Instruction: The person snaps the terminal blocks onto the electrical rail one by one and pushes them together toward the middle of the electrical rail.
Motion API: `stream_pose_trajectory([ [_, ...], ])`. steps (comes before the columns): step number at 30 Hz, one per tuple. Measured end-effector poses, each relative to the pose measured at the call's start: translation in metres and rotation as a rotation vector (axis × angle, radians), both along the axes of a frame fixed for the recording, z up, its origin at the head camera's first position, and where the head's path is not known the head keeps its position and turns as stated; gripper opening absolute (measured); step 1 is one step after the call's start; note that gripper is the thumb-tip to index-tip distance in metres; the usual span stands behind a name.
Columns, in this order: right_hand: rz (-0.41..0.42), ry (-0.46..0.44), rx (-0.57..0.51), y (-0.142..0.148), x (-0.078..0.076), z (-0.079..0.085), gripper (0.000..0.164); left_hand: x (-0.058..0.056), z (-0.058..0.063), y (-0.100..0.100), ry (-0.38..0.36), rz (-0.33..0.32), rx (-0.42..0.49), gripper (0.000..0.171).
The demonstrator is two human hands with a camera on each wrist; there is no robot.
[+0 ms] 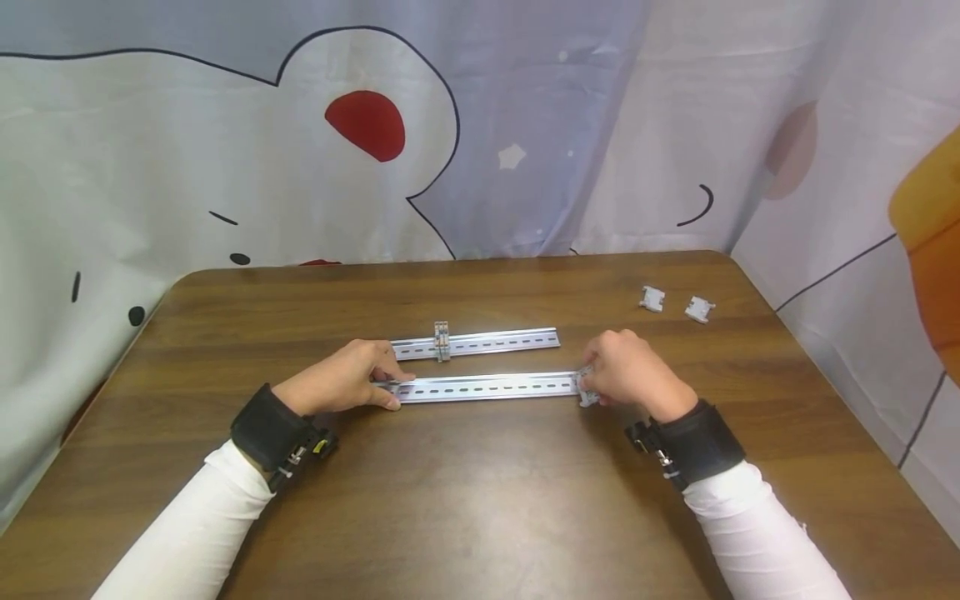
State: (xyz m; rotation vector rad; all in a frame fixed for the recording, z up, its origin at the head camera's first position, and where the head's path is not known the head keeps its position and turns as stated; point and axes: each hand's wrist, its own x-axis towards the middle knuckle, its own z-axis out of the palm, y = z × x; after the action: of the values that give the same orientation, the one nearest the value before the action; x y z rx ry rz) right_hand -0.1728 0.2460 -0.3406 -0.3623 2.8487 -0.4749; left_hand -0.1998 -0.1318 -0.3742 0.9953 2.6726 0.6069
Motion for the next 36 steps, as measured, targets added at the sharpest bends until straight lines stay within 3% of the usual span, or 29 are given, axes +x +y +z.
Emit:
stream_pose_trajectory([
  [15, -0.035, 0.254, 0.061, -0.014, -0.001, -0.015, 0.017, -0.001, -0.003, -0.001, 0.011, 0.005, 0.002, 0.039],
  [27, -0.069, 0.156, -0.018, -0.010, -0.004, -0.017, 0.018, -0.002, -0.003, 0.000, 0.039, -0.022, 0.008, 0.039],
  [36, -0.023, 0.221, 0.054, -0.015, -0.007, -0.018, 0.016, -0.001, -0.003, -0.001, 0.016, -0.008, 0.019, 0.038],
])
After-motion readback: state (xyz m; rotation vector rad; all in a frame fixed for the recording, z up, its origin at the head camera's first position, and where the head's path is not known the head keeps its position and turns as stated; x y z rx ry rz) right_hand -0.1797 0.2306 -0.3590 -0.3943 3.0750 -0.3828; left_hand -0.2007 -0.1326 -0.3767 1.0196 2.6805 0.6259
